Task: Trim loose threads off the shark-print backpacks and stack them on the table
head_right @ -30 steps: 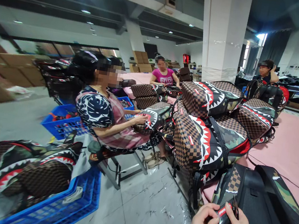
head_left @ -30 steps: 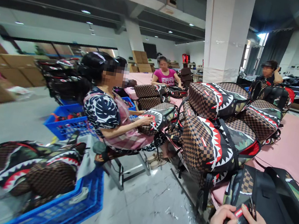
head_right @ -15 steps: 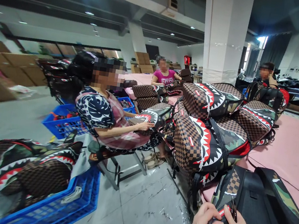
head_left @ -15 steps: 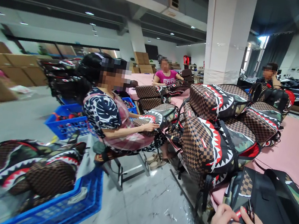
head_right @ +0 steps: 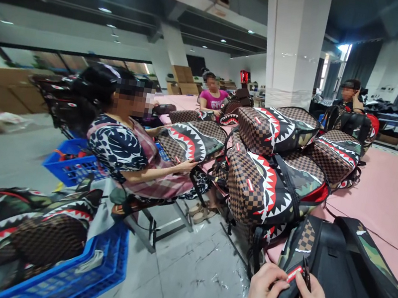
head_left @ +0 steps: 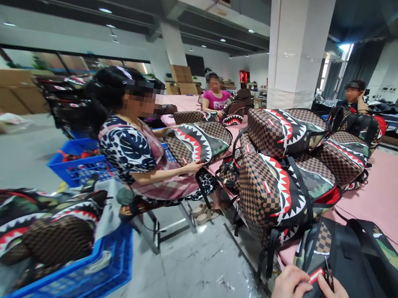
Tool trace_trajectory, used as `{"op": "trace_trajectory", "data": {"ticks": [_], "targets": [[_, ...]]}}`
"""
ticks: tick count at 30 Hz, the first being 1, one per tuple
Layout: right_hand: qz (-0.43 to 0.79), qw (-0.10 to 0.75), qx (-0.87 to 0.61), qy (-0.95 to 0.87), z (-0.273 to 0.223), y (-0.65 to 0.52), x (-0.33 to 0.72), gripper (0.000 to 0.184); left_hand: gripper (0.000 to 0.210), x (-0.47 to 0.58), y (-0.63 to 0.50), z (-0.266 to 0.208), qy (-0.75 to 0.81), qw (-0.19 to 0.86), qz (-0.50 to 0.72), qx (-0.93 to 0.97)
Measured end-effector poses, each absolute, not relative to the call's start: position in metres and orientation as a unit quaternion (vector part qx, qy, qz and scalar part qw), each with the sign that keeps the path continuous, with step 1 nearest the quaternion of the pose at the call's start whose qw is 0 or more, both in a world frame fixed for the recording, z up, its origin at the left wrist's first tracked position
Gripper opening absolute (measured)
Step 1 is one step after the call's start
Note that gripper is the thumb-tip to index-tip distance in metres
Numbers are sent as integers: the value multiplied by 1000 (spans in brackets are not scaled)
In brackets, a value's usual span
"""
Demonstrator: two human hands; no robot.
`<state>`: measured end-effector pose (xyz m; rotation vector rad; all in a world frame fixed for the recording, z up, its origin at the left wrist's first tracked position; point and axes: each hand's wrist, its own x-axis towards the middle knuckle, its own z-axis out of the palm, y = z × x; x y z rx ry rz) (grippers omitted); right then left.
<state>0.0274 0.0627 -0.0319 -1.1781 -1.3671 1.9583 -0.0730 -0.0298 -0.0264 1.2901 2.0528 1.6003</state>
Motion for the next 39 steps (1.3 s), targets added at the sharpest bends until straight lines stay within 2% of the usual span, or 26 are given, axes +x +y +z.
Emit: {"op": "trace_trajectory", "data": {"ticks": [4, 8, 14, 18, 26, 32, 39], "targets": [[671, 266, -401, -564, -34, 67, 28, 42, 15, -75, -27, -26, 701, 80, 540, 460], [566, 316, -445, -618, -36, 68, 39, 45, 15, -77, -24, -20, 696, 49, 543, 467], [361, 346, -398, -769, -22, 60, 62, 20, 14, -83, -21, -26, 675, 122, 572, 450], [250, 352, -370, -823, -25, 65, 74, 13, 14, -88, -13, -38, 676, 155, 594, 407], [179, 321, -330, -869, -14, 50, 75, 13, 23, -84, -14, -33, 678, 155, 623, 359], [130, 273, -342, -890, -1, 43, 68, 14, 22, -81, -12, -32, 670, 162, 632, 355], [53, 256, -371, -891, -4, 36, 60, 18, 21, -76, -10, -31, 664, 165, 639, 352]]}}
